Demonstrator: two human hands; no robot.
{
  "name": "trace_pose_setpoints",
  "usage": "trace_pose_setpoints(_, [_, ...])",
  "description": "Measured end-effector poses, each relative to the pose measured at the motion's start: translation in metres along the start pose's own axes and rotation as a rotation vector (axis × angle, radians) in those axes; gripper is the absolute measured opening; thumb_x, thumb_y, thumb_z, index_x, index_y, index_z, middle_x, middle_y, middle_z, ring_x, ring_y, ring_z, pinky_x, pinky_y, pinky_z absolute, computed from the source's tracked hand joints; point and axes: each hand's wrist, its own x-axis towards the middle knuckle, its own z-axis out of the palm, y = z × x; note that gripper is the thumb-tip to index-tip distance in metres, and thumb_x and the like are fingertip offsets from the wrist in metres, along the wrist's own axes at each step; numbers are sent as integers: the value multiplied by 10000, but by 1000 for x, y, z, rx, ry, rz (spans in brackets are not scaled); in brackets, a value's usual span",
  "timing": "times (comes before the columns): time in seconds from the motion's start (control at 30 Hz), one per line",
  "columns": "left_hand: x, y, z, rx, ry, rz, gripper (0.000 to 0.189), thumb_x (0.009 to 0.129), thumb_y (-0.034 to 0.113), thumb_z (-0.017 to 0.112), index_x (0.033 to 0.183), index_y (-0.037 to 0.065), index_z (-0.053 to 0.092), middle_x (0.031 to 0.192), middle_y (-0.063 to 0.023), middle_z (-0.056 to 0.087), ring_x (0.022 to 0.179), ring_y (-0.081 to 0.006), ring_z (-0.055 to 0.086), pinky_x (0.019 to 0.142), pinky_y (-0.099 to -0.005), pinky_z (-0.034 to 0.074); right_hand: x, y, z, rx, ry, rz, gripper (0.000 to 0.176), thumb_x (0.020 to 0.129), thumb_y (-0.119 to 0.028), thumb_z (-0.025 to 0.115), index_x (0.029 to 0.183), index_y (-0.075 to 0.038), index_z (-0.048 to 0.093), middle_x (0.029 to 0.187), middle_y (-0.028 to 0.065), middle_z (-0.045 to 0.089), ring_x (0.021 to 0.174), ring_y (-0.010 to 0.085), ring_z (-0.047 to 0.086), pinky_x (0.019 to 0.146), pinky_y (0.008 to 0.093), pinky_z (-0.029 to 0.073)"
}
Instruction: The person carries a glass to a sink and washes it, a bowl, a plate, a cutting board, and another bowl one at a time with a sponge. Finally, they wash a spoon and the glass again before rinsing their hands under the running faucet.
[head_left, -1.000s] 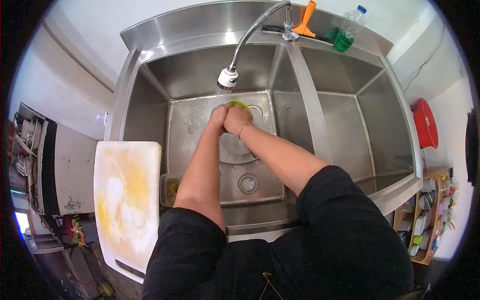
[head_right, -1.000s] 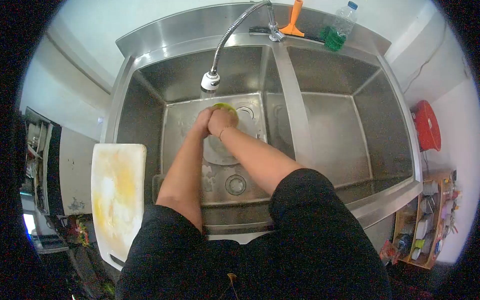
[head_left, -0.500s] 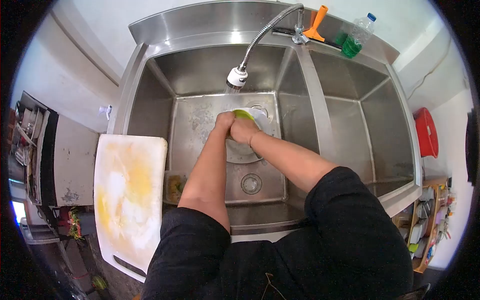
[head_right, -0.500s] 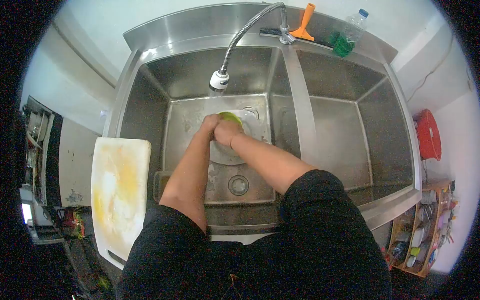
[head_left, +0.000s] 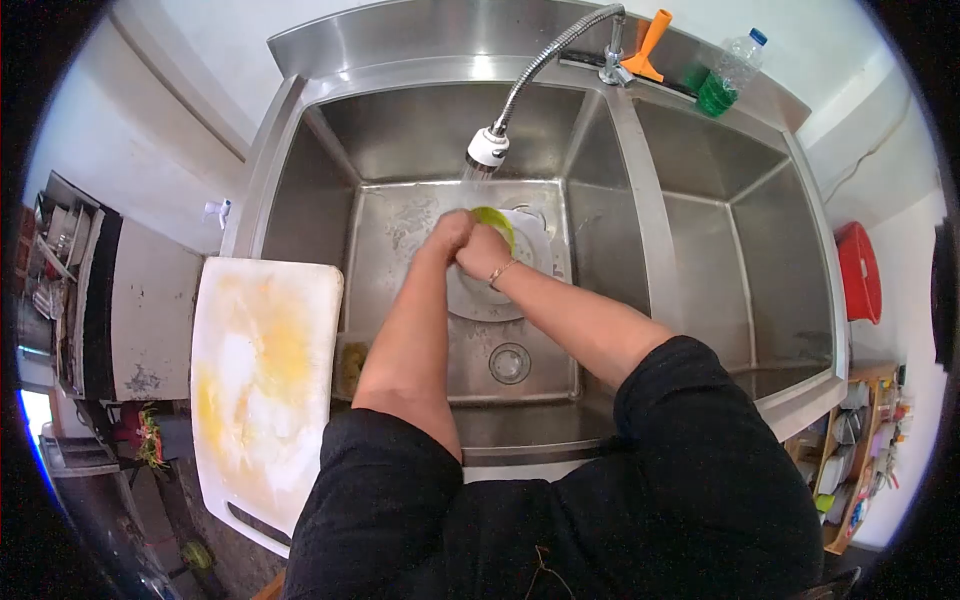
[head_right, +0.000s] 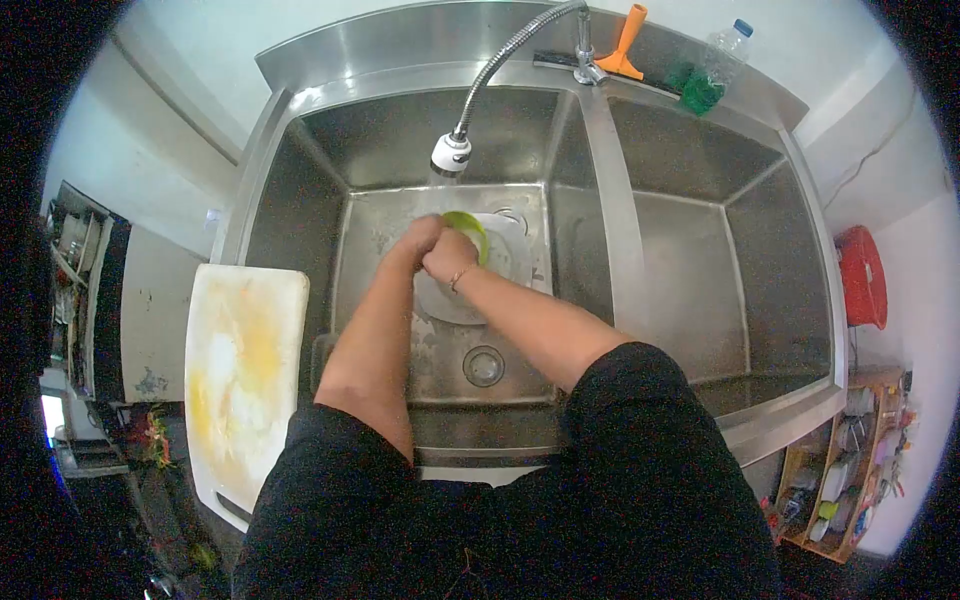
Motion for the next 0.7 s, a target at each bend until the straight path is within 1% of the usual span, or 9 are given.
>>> trace_pose_setpoints(0.03, [-1, -2, -7, 156, -40, 63, 224, 790, 125, 496, 929, -27, 585, 893, -153, 595, 718, -271, 608, 557, -479, 498, -7, 1, 5, 1, -11, -57, 210, 746, -154, 547, 896, -29, 625, 892, 206, 615, 875, 387, 587, 772, 451, 457])
trace_pose_setpoints(0.13, [-32, 14, -29, -230, 43, -197, 211, 789, 123, 494, 936, 2, 585, 878, -139, 595, 712, -252, 612, 584, -475, 500, -5, 17, 1, -423, 1, -403, 220, 760, -185, 544, 871, -14, 628, 898, 228, 618, 846, 392, 599, 778, 452, 464])
trace_pose_setpoints(0.2, [-26, -3, -22, -356, 45, -87, 214, 779, 118, 485, 932, 10, 588, 876, -124, 597, 682, -233, 600, 604, -425, 500, -3, 21, -7, -657, 26, -544, 244, 745, -204, 564, 881, -10, 626, 905, 232, 613, 852, 390, 599, 782, 440, 470])
trace_pose_setpoints(0.3, [-46, 20, 7, -416, 95, 16, 206, 768, 109, 477, 904, 2, 589, 849, -102, 600, 646, -198, 572, 591, -349, 477, 12, 18, 16, -55, 57, 0, 167, 697, -148, 571, 834, -69, 626, 869, 204, 597, 802, 402, 584, 690, 449, 468])
trace_pose_setpoints(0.4, [-9, -6, -5, -235, -7, 58, 215, 767, 126, 487, 908, 6, 596, 797, -89, 593, 652, -194, 565, 587, -342, 463, 7, 10, 19, 13, 36, -111, 178, 711, -161, 557, 836, -63, 637, 858, 195, 602, 805, 395, 587, 682, 447, 466])
trace_pose_setpoints(0.47, [1, -18, -18, -269, 0, -34, 220, 769, 112, 483, 914, 2, 606, 781, -98, 596, 667, -210, 569, 599, -354, 470, -2, 22, 9, -389, 36, -398, 199, 692, -166, 581, 825, -22, 621, 830, 215, 617, 807, 384, 597, 682, 445, 469])
trace_pose_setpoints(0.53, [-56, 32, -22, -335, 118, -131, 220, 765, 105, 482, 908, 2, 614, 792, -109, 599, 672, -225, 573, 615, -361, 478, -2, 17, -4, -694, 57, -563, 188, 671, -146, 596, 801, -11, 606, 820, 228, 611, 801, 388, 596, 677, 445, 470])
trace_pose_setpoints(0.63, [-56, 33, -9, -113, 92, 74, 227, 762, 134, 488, 883, -11, 614, 825, -136, 595, 732, -253, 590, 629, -409, 487, 13, 7, 11, 8, -57, 91, 141, 671, -112, 574, 786, -39, 610, 844, 209, 592, 830, 377, 589, 708, 425, 468])
trace_pose_setpoints(0.7, [-16, 14, -12, 191, 65, 163, 232, 786, 162, 493, 904, -8, 599, 855, -147, 593, 781, -281, 600, 656, -451, 500, 6, 10, 12, -105, -64, -100, 147, 677, -110, 572, 800, -45, 618, 856, 191, 599, 838, 366, 592, 719, 416, 468])
